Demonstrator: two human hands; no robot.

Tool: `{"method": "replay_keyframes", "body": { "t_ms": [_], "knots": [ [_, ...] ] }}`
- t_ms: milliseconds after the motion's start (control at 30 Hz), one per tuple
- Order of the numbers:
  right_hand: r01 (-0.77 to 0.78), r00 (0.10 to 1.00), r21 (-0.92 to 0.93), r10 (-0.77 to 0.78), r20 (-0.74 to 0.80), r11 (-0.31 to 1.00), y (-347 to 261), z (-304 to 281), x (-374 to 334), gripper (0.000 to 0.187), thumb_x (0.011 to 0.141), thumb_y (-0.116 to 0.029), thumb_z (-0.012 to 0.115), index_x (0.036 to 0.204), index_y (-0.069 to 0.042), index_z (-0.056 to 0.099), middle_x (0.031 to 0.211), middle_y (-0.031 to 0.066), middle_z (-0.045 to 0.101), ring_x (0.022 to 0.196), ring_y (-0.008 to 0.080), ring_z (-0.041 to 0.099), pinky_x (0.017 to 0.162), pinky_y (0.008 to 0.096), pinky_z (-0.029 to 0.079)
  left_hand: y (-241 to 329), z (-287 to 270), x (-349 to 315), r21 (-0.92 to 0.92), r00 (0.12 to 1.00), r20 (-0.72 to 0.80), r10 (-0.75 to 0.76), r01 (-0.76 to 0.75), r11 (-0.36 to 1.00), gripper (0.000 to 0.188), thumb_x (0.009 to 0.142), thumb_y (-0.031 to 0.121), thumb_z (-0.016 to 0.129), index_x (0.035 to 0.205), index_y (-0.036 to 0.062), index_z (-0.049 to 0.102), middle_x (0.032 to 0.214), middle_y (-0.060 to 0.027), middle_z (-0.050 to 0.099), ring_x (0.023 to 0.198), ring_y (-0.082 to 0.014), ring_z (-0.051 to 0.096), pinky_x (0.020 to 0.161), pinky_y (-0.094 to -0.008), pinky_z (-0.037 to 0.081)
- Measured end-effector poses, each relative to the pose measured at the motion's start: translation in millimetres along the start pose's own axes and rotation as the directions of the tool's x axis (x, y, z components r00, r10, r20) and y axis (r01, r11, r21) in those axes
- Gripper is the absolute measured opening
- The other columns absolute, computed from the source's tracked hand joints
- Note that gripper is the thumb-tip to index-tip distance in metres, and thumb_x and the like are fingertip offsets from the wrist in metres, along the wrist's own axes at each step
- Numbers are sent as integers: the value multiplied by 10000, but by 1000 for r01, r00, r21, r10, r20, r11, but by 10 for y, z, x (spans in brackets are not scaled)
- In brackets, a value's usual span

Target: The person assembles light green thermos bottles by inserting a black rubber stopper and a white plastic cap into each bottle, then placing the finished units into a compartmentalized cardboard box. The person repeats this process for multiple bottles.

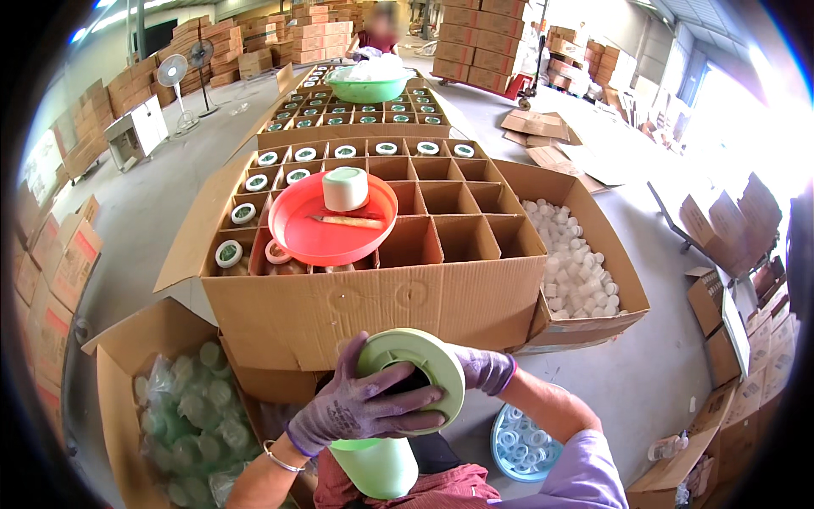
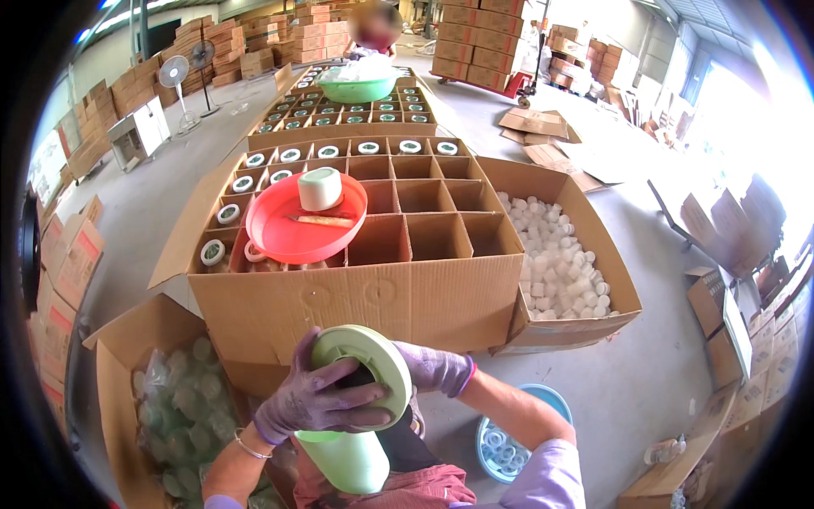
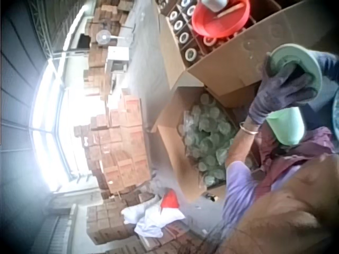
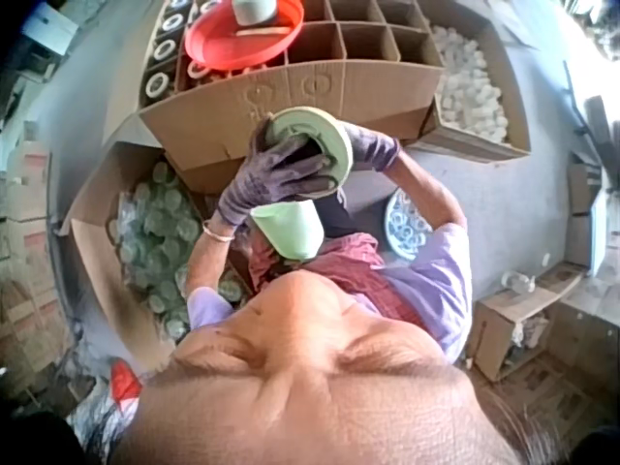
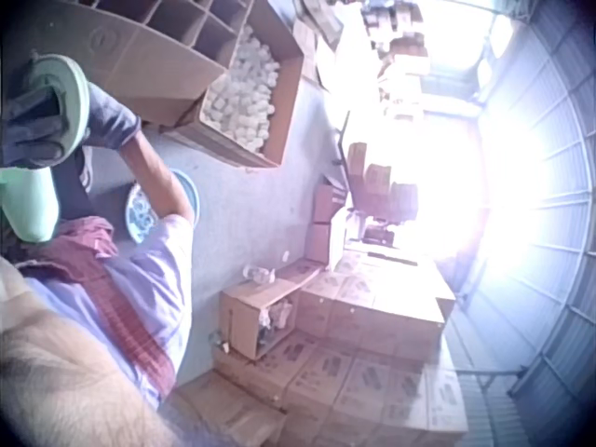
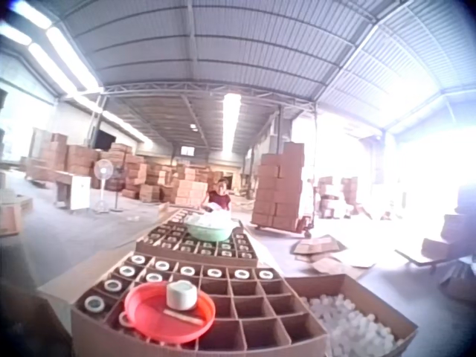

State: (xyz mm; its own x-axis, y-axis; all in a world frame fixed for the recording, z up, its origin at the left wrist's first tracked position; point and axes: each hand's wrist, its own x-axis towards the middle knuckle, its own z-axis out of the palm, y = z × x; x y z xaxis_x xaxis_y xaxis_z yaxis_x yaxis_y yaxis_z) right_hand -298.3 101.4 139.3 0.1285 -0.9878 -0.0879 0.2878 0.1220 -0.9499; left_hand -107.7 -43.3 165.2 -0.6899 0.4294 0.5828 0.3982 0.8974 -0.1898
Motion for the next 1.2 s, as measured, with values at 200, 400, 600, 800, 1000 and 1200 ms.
{"method": "replay_keyframes", "body": {
  "t_ms": [200,400,600,800,1000,1200],
  "knots": [
    [350,869,-684,-494,-18,641,-215,138,74,781,857,-251,738,1456,23,318,1342,230,494,1206,372,533,997,419,474,91,208,-29,-535,874,-225,-431,259,804,691,808,471,727,1387,187,481,1444,-229,392,1291,-385,437,1118,-564,299],
    [201,752,-963,-602,270,-180,-384,329,236,698,810,-264,745,1432,-182,437,1335,284,433,1020,388,615,858,412,555,180,237,-194,-933,516,325,-792,313,-179,645,1019,471,362,1478,19,318,1455,-174,425,1333,-295,444,1119,-434,354],
    [118,747,-923,-579,325,-365,-383,312,220,765,729,-511,750,1239,26,557,937,158,583,662,262,652,506,334,531,237,-7,14,-852,508,501,-701,147,-502,704,1019,546,327,1460,-2,350,1463,-171,413,1340,-292,428,1130,-428,327],
    [206,747,-866,-644,-162,456,-25,330,311,498,911,-247,659,1321,0,520,1211,183,634,912,264,688,816,353,555,104,-9,210,-344,835,-153,-528,455,821,664,796,449,725,1382,204,531,1471,-155,428,1279,-391,402,1022,-552,343],
    [23,994,-45,-27,-101,999,85,18,-183,496,941,-193,608,1396,-40,485,1344,133,578,1161,209,590,1025,334,464,-16,-37,56,-103,991,107,86,-75,992,540,721,390,705,1233,504,578,1423,107,456,1284,-237,397,1058,-614,347],
    [-225,604,-961,-751,-268,162,-1137,-379,-134,466,860,-411,700,1176,-77,628,944,164,673,820,301,693,734,405,556,70,50,-24,-357,894,87,-439,439,825,453,854,191,682,1299,226,604,1430,-58,483,1309,-279,437,1096,-566,346]
  ]
}}
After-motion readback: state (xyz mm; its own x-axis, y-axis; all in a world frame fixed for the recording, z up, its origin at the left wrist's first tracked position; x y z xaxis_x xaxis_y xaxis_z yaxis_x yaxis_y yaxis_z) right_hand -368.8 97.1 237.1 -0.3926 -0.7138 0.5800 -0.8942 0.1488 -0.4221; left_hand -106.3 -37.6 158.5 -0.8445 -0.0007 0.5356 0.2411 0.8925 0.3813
